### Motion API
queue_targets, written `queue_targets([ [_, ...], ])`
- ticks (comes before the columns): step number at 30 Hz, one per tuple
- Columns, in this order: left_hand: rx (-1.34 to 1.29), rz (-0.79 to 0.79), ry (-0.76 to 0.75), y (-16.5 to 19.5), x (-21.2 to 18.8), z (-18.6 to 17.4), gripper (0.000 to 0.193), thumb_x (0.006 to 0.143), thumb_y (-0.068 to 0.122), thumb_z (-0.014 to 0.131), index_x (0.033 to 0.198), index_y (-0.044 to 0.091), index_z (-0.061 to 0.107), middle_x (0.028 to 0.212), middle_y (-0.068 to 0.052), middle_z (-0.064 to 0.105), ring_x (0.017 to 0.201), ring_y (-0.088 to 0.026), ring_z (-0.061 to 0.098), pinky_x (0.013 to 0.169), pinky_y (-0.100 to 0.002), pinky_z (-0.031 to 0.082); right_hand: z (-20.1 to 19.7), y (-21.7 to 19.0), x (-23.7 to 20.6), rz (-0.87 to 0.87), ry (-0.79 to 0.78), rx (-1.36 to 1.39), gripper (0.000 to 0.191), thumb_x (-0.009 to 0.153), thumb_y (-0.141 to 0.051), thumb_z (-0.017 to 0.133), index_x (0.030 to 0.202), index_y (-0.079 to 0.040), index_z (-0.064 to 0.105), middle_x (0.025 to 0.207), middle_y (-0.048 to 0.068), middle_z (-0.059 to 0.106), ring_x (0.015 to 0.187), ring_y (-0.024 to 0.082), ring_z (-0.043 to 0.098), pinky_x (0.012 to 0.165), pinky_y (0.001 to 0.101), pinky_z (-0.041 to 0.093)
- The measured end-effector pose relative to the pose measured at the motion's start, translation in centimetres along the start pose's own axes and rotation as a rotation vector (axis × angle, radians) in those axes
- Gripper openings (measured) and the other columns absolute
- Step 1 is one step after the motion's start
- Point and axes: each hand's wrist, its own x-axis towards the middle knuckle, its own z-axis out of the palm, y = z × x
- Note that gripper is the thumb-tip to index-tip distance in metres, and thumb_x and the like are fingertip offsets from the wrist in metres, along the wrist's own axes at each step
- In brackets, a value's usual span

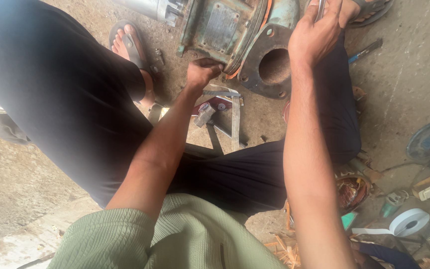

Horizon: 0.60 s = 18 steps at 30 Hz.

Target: The person sits on the floor of a repair workshop and uses a spanner to loosen and remove bolts from a pump housing, working around the flange and separating parts of the pump and motor assembly.

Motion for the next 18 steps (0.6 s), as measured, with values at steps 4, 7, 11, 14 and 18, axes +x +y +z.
queue_targets([
  [4, -0.183, -0.059, -0.075, -0.5, 0.2, -0.5, 0.027, 0.085, -0.003, 0.076, 0.109, -0.013, 0.070, 0.102, -0.020, 0.077, 0.089, -0.023, 0.077, 0.083, -0.029, 0.067, -0.1, -0.1, 0.0, -0.024, 0.009, 0.010, 0.038, 0.108, -0.024, 0.056, 0.139, -0.001, 0.056, 0.127, 0.019, 0.074, 0.120, 0.036, 0.070, 0.101, 0.0401, 0.054],
  [7, -0.247, -0.091, -0.088, -0.8, 0.6, -0.6, 0.025, 0.089, 0.000, 0.072, 0.108, -0.014, 0.069, 0.101, -0.021, 0.076, 0.087, -0.024, 0.076, 0.083, -0.030, 0.066, -0.2, -0.1, 0.0, -0.014, 0.000, -0.035, 0.037, 0.108, -0.026, 0.057, 0.136, -0.001, 0.059, 0.122, 0.019, 0.075, 0.116, 0.037, 0.070, 0.098, 0.0419, 0.054],
  [11, -0.237, -0.072, -0.088, -0.7, 0.8, -0.5, 0.025, 0.089, 0.004, 0.073, 0.108, -0.013, 0.069, 0.101, -0.019, 0.076, 0.084, -0.023, 0.075, 0.081, -0.031, 0.066, 0.1, 0.1, 0.2, 0.030, 0.013, -0.063, 0.037, 0.104, -0.027, 0.060, 0.130, 0.000, 0.062, 0.113, 0.022, 0.076, 0.110, 0.039, 0.070, 0.094, 0.0444, 0.054],
  [14, -0.143, -0.040, -0.075, -0.5, 0.9, -0.3, 0.024, 0.089, 0.004, 0.076, 0.108, -0.011, 0.071, 0.103, -0.017, 0.076, 0.086, -0.019, 0.074, 0.080, -0.030, 0.065, 0.4, 0.5, 0.1, -0.014, 0.047, -0.030, 0.034, 0.102, -0.024, 0.060, 0.124, 0.002, 0.062, 0.112, 0.022, 0.076, 0.109, 0.039, 0.071, 0.092, 0.0454, 0.054],
  [18, -0.101, -0.063, -0.058, -0.1, 1.0, -0.1, 0.025, 0.084, -0.001, 0.078, 0.106, -0.011, 0.072, 0.103, -0.018, 0.076, 0.087, -0.022, 0.075, 0.081, -0.032, 0.065, 0.6, 0.9, -0.1, -0.005, 0.061, -0.042, 0.030, 0.104, -0.022, 0.060, 0.117, 0.004, 0.064, 0.111, 0.024, 0.075, 0.108, 0.041, 0.070, 0.093, 0.0467, 0.053],
])
